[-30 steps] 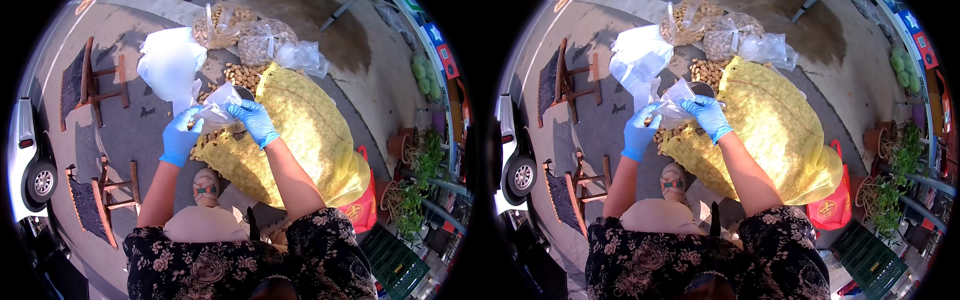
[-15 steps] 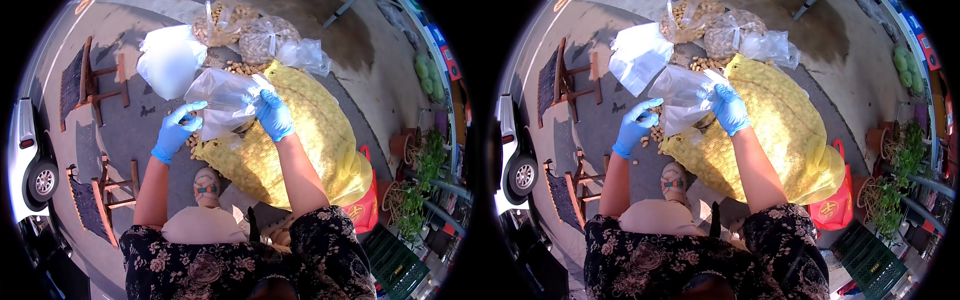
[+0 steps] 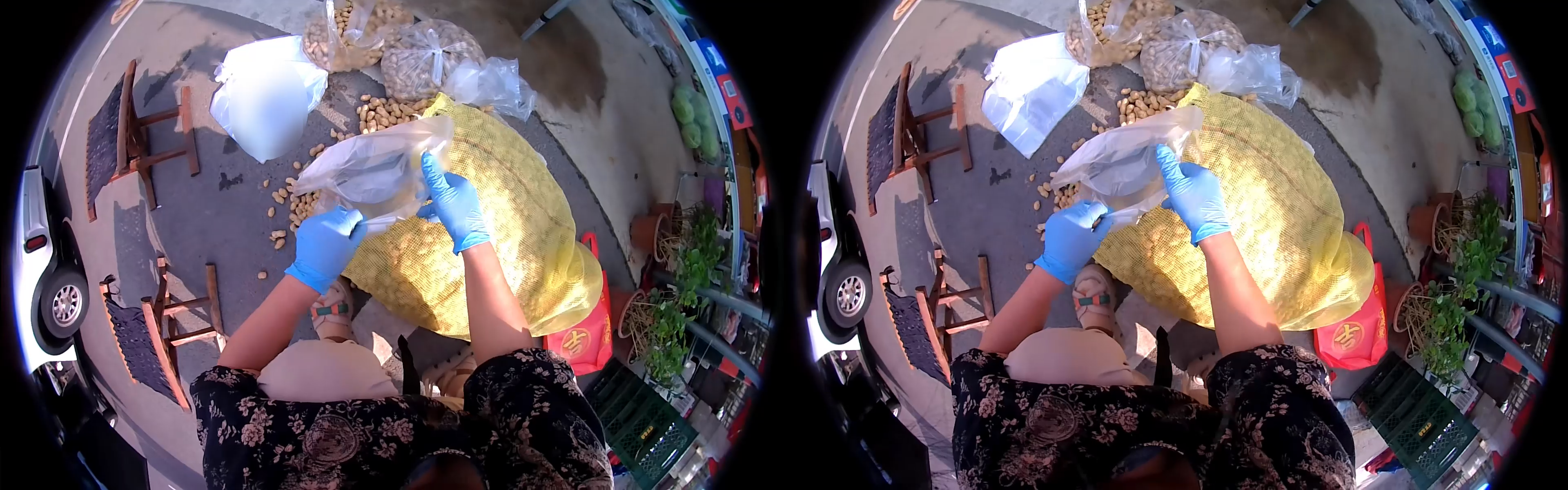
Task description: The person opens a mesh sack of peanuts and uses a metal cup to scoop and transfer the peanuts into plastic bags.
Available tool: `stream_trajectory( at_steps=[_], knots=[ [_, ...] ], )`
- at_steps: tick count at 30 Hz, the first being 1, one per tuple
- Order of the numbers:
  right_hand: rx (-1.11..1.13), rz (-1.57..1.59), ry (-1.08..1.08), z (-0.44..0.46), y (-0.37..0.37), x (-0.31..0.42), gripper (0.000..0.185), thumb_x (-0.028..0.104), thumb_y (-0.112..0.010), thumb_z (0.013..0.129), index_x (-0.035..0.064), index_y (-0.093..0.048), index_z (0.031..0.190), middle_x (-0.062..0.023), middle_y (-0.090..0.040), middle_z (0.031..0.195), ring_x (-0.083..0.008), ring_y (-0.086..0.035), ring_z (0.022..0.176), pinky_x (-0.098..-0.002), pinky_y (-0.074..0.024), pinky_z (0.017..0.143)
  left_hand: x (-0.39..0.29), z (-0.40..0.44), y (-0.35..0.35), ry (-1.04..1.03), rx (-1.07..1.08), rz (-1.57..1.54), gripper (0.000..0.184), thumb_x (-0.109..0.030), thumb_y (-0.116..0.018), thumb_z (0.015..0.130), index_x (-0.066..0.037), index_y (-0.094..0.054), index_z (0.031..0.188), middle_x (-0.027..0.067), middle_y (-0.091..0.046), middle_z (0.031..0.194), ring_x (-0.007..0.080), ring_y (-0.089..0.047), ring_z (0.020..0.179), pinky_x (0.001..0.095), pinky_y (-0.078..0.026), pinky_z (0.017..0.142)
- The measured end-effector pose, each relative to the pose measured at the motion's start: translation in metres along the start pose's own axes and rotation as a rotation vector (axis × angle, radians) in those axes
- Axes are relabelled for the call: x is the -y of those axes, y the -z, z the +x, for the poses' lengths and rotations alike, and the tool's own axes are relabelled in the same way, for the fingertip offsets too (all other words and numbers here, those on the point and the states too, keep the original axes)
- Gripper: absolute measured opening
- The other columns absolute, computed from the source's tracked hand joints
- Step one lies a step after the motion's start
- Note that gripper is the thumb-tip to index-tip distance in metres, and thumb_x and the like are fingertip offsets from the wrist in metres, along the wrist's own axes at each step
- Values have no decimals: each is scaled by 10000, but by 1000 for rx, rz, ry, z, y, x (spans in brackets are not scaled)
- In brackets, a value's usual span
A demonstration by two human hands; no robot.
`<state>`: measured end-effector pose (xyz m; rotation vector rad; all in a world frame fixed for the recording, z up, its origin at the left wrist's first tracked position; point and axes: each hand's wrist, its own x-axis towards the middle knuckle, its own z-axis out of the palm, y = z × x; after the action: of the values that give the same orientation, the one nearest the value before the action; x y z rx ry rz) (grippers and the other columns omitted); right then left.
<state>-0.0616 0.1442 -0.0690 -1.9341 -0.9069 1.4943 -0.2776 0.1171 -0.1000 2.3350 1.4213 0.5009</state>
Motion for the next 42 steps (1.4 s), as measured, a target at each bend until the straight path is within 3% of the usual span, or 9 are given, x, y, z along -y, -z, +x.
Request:
stream_trajectory(
  at_steps=[4, 8, 16, 20, 27, 29, 32, 35, 42],
  knots=[
    [-3, -431, 150, 15, -1, -37, 499, 418, -501, 848, -53, -652, 784, -201, -596, 574, -255, -658, 603, -346, -524, 684, -27, -8, 6, -47, 328, 11, 96, -189, -658, 761, -122, -643, 829, 73, -628, 747, 247, -619, 651, 335, -487, 543],
    [301, 244, 11, -1, 9, -43, 226, 131, -503, 859, -34, -657, 868, -127, -661, 758, -185, -654, 686, -308, -528, 657, -8, 6, 14, 273, 598, -757, 286, -181, -683, 786, -88, -649, 1054, 19, -668, 843, 79, -616, 687, 243, -489, 602],
    [199, 363, 166, -3, -12, -46, 173, 132, -745, 744, 33, -607, 712, -21, -590, 664, -85, -510, 559, -226, -420, 523, -10, 34, -13, 320, 355, -612, 205, -153, -699, 797, -21, -645, 944, -10, -623, 776, 21, -502, 671, 202, -443, 615],
    [44, 424, 127, 7, -7, -58, 206, 123, -695, 789, 66, -532, 677, -28, -587, 665, -99, -530, 556, -254, -458, 523, 20, 27, -9, 530, 109, -1159, 82, -94, -642, 832, -15, -638, 854, -5, -609, 728, 49, -534, 688, 212, -451, 631],
    [-13, 1524, -295, 31, 12, -59, 178, 219, -522, 915, 96, -573, 796, 27, -478, 598, -101, -428, 468, -268, -409, 445, 124, -49, 13, 776, -143, -323, 185, -202, -677, 779, -22, -635, 778, -7, -574, 643, 52, -477, 607, 241, -433, 593],
    [461, 1511, -115, 49, 24, -103, 211, 274, -523, 919, 109, -581, 803, 59, -400, 542, -71, -336, 421, -246, -299, 385, 152, -70, 12, 832, -129, -375, 173, -183, -670, 794, -17, -636, 761, -14, -591, 659, 46, -486, 616, 224, -426, 595],
    [-61, 824, -235, 10, 7, -33, 260, 338, -527, 914, 121, -597, 789, 90, -281, 495, -49, -229, 397, -234, -174, 378, 143, -70, 36, 823, -82, -340, 167, -180, -673, 799, -22, -649, 848, -10, -608, 697, 50, -501, 640, 222, -434, 616],
    [-65, 626, -66, 8, -11, -27, 248, 340, -565, 895, 126, -638, 793, 89, -329, 497, -39, -267, 387, -228, -194, 363, 94, -39, 72, 571, -217, -479, 194, -181, -657, 820, -41, -650, 954, 13, -638, 774, 59, -537, 665, 225, -436, 585],
    [219, 467, 297, -17, -56, -27, 231, 280, -555, 908, 76, -662, 925, 49, -555, 688, -29, -418, 532, -169, -319, 476, 21, 10, 5, 405, 382, -1083, 222, -171, -545, 901, -36, -585, 1073, 43, -619, 905, 99, -564, 740, 219, -462, 651]
  ],
)
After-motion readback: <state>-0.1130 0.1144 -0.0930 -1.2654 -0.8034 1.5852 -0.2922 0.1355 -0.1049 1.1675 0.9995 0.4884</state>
